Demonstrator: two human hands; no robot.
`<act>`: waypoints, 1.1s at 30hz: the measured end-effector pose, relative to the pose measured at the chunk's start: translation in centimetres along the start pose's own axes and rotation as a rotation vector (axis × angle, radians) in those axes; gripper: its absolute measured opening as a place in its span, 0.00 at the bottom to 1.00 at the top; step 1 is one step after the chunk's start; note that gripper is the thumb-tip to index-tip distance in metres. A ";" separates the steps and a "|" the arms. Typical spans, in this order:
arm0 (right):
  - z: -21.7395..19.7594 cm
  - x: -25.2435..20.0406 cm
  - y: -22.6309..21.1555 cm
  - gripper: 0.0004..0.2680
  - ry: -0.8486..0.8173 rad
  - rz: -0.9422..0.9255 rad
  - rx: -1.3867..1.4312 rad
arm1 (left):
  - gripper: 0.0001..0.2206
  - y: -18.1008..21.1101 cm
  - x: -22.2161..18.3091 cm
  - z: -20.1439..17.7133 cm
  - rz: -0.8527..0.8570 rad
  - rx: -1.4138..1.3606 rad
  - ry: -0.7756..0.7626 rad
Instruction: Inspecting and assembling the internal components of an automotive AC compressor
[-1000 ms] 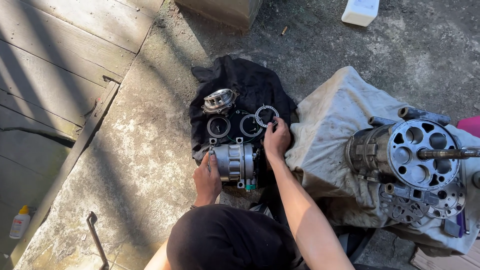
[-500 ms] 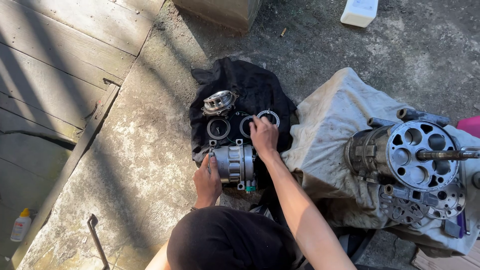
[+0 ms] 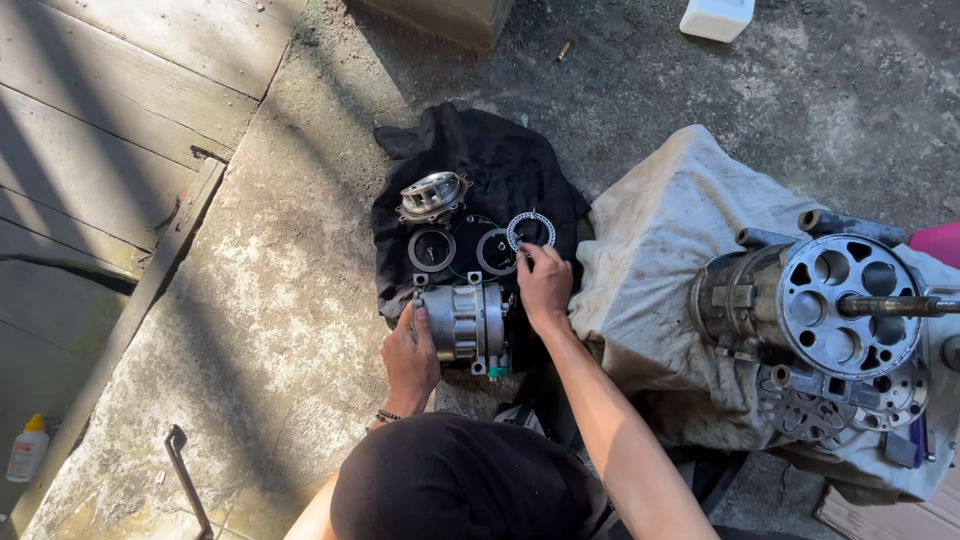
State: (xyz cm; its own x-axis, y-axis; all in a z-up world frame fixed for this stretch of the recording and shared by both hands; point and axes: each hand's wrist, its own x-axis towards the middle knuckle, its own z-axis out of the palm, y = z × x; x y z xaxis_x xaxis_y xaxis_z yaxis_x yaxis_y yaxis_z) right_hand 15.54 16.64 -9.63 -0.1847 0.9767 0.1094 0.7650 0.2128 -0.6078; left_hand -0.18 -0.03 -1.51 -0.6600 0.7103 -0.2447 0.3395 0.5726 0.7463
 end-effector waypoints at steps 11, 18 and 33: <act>-0.8 0.5 -0.9 0.05 0.056 0.139 0.262 | 0.25 0.3 -0.3 -0.1 -0.049 0.000 -0.011; 1.8 1.5 -1.1 0.06 -0.249 -0.018 0.271 | 0.24 1.1 -0.4 -0.7 -0.064 0.002 -0.014; 1.2 -3.6 1.1 0.12 0.041 0.120 0.177 | 0.24 0.5 -0.3 -0.3 -0.075 0.029 -0.036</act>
State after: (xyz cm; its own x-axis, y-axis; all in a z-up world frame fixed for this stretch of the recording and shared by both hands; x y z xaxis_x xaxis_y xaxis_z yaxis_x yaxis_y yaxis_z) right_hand 16.30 13.34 -11.67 -0.0707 0.9958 0.0579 0.6587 0.0902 -0.7470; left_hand -0.01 -0.08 -0.92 -0.6599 0.6791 -0.3214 0.3102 0.6359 0.7067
